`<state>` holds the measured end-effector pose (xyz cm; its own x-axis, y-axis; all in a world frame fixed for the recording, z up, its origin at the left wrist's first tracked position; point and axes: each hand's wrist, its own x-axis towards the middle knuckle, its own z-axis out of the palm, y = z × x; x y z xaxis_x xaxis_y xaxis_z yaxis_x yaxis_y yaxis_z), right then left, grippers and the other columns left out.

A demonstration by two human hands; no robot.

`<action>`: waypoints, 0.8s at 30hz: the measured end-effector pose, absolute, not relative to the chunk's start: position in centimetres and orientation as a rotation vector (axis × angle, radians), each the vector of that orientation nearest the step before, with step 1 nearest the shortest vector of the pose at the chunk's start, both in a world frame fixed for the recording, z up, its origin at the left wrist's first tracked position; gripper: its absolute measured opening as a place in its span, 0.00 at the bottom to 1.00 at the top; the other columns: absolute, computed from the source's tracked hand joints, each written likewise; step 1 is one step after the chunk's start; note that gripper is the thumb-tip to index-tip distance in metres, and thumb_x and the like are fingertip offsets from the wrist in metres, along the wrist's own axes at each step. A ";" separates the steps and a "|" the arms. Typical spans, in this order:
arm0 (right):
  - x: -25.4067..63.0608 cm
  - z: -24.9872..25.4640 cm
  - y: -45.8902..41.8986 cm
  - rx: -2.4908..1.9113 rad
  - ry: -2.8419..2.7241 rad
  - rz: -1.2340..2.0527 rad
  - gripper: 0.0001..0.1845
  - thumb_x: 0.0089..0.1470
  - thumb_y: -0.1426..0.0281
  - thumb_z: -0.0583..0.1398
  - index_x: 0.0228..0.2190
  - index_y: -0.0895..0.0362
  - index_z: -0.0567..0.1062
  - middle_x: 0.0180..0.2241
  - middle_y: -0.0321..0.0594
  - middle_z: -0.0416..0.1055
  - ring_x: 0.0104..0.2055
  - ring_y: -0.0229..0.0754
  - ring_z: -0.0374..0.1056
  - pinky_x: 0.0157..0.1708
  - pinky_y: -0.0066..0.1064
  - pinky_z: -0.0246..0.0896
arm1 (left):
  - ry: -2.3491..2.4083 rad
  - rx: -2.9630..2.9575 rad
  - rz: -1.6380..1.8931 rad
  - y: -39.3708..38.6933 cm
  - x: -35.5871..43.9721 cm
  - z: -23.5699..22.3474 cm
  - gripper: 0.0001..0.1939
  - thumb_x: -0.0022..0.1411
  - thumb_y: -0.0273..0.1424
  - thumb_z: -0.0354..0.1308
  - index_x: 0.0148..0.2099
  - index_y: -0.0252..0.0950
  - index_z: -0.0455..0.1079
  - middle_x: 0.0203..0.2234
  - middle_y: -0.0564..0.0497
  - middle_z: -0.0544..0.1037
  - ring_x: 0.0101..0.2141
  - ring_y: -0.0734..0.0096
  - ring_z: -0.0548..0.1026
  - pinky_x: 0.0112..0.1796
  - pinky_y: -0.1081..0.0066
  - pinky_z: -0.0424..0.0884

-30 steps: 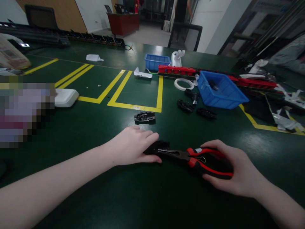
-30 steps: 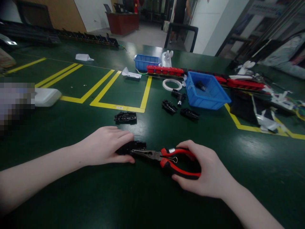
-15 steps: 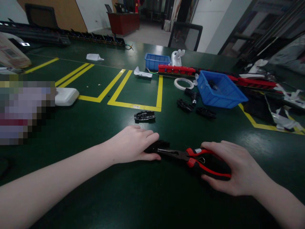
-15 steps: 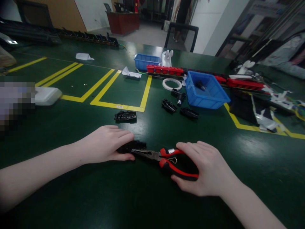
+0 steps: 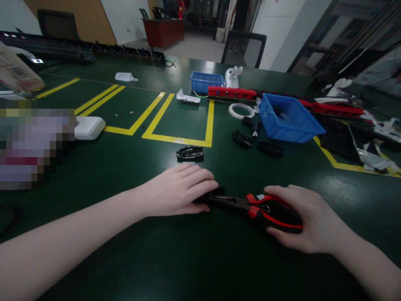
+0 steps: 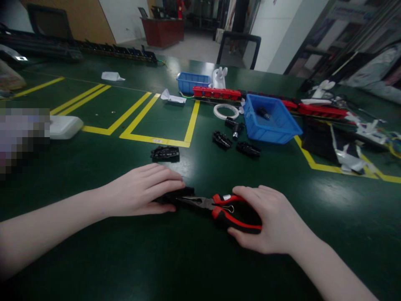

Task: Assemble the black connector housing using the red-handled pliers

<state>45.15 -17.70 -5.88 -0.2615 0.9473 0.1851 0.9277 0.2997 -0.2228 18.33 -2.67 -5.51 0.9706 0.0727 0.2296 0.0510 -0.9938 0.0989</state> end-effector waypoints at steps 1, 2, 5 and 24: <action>45.2 -5.9 -17.7 -1.710 -2.283 0.107 0.26 0.44 0.59 0.58 0.45 0.56 0.65 0.33 0.42 0.73 0.28 0.42 0.69 0.31 0.36 0.63 | 0.034 3.009 0.346 -2.6 18.2 -5.5 0.17 0.64 0.35 0.52 0.52 0.33 0.63 0.47 0.45 0.70 0.45 0.66 0.69 0.43 0.68 0.67; 45.2 -5.8 -17.7 -1.713 -2.280 0.113 0.26 0.44 0.59 0.58 0.45 0.56 0.65 0.32 0.42 0.73 0.28 0.42 0.69 0.30 0.36 0.63 | -0.007 2.995 0.329 -2.5 18.1 -5.6 0.15 0.64 0.33 0.51 0.52 0.33 0.64 0.48 0.45 0.69 0.45 0.67 0.69 0.42 0.69 0.68; 45.4 -5.8 -17.6 -1.714 -2.291 0.122 0.26 0.44 0.60 0.59 0.45 0.56 0.65 0.33 0.42 0.73 0.29 0.42 0.69 0.30 0.36 0.63 | -0.031 2.980 0.322 -2.4 17.9 -5.7 0.14 0.66 0.31 0.49 0.52 0.34 0.64 0.50 0.44 0.69 0.46 0.67 0.69 0.42 0.68 0.70; 44.2 -6.1 -17.4 -1.866 -2.346 0.021 0.32 0.53 0.62 0.54 0.58 0.54 0.53 0.54 0.49 0.58 0.54 0.52 0.57 0.48 0.47 0.60 | -0.046 3.048 0.380 -2.7 18.1 -5.2 0.13 0.65 0.27 0.49 0.50 0.33 0.68 0.49 0.41 0.71 0.45 0.63 0.72 0.39 0.67 0.74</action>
